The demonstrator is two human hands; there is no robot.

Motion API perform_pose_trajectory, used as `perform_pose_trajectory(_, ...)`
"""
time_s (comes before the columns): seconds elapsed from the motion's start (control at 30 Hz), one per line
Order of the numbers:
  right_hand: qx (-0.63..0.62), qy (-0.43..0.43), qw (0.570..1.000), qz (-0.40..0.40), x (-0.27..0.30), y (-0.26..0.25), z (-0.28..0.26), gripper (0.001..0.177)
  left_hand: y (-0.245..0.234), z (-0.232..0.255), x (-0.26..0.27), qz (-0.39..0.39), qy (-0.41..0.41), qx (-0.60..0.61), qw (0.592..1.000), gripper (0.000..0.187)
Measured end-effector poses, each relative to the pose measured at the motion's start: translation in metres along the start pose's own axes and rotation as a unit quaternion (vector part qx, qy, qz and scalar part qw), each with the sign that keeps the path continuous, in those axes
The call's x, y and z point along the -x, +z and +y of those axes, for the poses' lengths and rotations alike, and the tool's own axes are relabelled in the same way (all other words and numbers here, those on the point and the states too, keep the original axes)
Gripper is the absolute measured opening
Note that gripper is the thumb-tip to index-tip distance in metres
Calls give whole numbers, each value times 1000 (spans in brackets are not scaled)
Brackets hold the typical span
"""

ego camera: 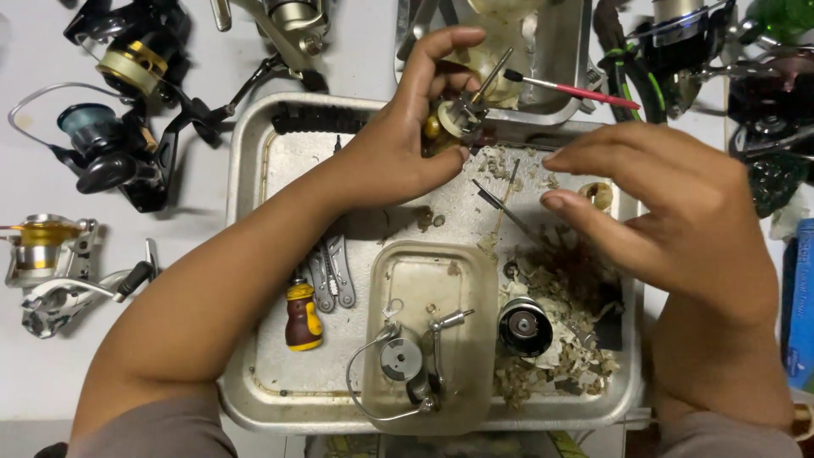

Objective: Repairing a fishing reel by disassembling components and tightening internal screws using a screwdriver.

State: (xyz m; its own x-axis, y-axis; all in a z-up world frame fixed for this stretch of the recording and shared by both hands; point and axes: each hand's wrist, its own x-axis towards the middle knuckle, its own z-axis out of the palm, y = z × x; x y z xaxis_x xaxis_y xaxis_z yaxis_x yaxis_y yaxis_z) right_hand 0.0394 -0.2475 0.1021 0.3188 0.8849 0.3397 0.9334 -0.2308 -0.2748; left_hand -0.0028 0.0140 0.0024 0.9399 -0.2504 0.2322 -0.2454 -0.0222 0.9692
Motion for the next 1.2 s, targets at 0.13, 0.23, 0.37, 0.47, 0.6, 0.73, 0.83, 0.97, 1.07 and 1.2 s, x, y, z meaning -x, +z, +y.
perform_pose_trajectory(0.13,-27,21,999,-23,1,16,0,18,0,8,0,12,6,-4,1000,81)
perform_pose_trajectory(0.23,-31,48,998,-38,1,26,-1,17,1,10,0,22,35,-2,999,83)
perform_pose_trajectory(0.37,-56,64,996,-41,-2,31,-3,16,0,19,1,32,51,-47,997,77)
perform_pose_trajectory(0.47,-77,80,993,-28,-4,37,-2,19,0,24,10,28,35,-4,999,74)
perform_pose_trajectory(0.6,-152,117,981,-6,-14,47,-11,32,4,21,26,36,26,41,998,71)
perform_pose_trajectory(0.73,-205,135,969,3,-21,62,-17,45,14,10,32,50,56,101,992,73)
perform_pose_trajectory(0.83,-253,159,954,33,-25,72,-20,46,16,12,32,49,85,154,983,73)
perform_pose_trajectory(0.97,-362,224,905,20,-29,77,-21,58,14,14,33,43,84,120,988,84)
perform_pose_trajectory(1.07,-440,267,858,9,-32,80,-21,63,13,15,32,25,107,68,992,85)
perform_pose_trajectory(1.2,-432,320,843,13,-22,92,-11,52,11,24,36,-4,63,44,997,84)
